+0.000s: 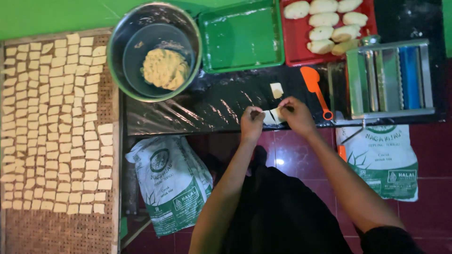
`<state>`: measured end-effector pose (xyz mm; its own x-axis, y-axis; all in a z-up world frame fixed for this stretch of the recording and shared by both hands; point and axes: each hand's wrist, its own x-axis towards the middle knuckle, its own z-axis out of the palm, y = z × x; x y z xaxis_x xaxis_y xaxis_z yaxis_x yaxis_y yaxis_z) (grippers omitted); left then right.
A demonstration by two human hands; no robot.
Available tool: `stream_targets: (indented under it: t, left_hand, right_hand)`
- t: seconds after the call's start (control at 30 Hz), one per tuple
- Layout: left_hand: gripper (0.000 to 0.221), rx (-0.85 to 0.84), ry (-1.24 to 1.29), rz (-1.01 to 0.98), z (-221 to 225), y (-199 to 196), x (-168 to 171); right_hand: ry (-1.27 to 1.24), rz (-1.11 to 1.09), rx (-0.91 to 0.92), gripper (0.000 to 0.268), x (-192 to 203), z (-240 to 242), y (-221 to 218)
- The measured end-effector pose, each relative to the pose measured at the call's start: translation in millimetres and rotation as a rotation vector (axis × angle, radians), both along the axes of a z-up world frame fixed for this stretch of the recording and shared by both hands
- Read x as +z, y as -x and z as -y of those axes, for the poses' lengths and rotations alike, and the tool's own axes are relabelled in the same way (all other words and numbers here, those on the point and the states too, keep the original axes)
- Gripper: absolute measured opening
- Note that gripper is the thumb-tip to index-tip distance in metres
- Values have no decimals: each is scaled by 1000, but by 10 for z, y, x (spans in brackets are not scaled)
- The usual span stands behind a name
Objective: Flattening dough with a pasta machine and cutting it into small squares for drying
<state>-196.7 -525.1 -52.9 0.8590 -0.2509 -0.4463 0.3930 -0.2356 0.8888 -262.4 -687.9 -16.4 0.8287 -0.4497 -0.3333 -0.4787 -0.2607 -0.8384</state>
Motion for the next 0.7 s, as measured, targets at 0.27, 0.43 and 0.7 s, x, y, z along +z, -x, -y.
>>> stream_targets:
  t: [0.27, 0.43, 0.7]
  left_hand:
    - [21, 74, 168, -18, -637, -395, 735]
    - [24, 262, 243, 92, -1178, -687, 658]
    - [16, 387, 257, 45, -2413, -1194, 438]
  right_hand:
    - [0, 104, 82, 15, 499, -554, -634]
    - [-43, 136, 206, 15, 599, -1280, -1143]
    - [-125, 148, 379, 18, 634, -2575, -1815]
